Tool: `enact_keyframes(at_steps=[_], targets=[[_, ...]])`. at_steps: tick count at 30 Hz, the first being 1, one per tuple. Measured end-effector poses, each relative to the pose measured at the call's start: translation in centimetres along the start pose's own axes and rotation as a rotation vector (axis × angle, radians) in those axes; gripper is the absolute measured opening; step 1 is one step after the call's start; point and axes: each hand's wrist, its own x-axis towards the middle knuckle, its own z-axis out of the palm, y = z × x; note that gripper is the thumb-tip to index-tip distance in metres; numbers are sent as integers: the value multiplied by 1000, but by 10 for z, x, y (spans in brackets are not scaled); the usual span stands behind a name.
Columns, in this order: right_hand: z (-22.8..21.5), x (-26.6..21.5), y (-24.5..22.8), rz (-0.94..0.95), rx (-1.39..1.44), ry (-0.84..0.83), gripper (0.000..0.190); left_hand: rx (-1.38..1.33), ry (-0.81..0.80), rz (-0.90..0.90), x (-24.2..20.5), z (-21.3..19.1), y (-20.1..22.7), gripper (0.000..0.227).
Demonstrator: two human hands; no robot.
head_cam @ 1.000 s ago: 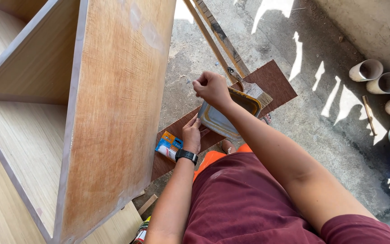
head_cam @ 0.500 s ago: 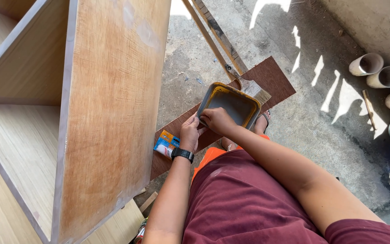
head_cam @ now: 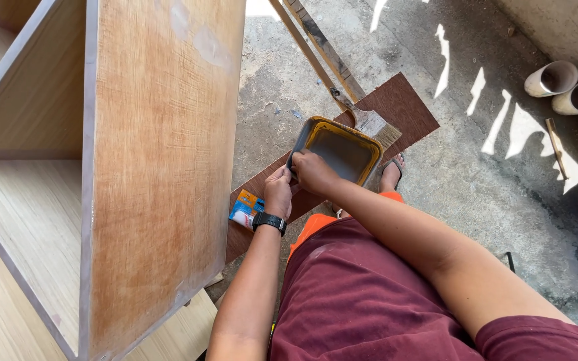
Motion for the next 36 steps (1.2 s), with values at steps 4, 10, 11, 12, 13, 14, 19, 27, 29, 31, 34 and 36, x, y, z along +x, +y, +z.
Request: enact_keyframes(at_steps=[4, 10, 11, 12, 13, 14, 19, 27, 29, 31, 34, 36], targets=[[3, 1, 7, -4, 10, 4, 16, -3, -12, -2, 0, -1, 1, 29], [3, 0, 8, 29, 121, 31, 16, 23, -25, 2, -6, 4, 9, 29], [2, -1, 4, 45, 98, 37, 16, 47, -18, 6, -9, 6, 14, 29], [0, -5, 1, 67, 76, 40, 15, 70, -12, 4, -15, 9, 17, 29], [0, -5, 0, 70, 76, 40, 15, 71, -13, 1, -12, 8, 13, 29], [-1, -5, -2, 75, 57, 50, 16, 58, -7, 4, -10, 6, 10, 29], [-4, -4, -12, 115, 38, 95, 17, 60, 7, 8, -19, 12, 19, 30], [-9, 1, -20, 219, 41, 120, 18, 125, 11, 117, -15, 9, 16, 27], [-10, 2, -21, 226, 52, 128, 17, 146, 14, 124, -24, 14, 26, 28], [-14, 1, -25, 234, 64, 135, 17, 167, 18, 129, -27, 16, 26, 28], [-22, 0, -33, 276, 109, 142, 16, 211, 32, 150, -27, 17, 26, 29], [-24, 1, -33, 281, 102, 132, 16, 180, 25, 134, -38, 25, 39, 29]])
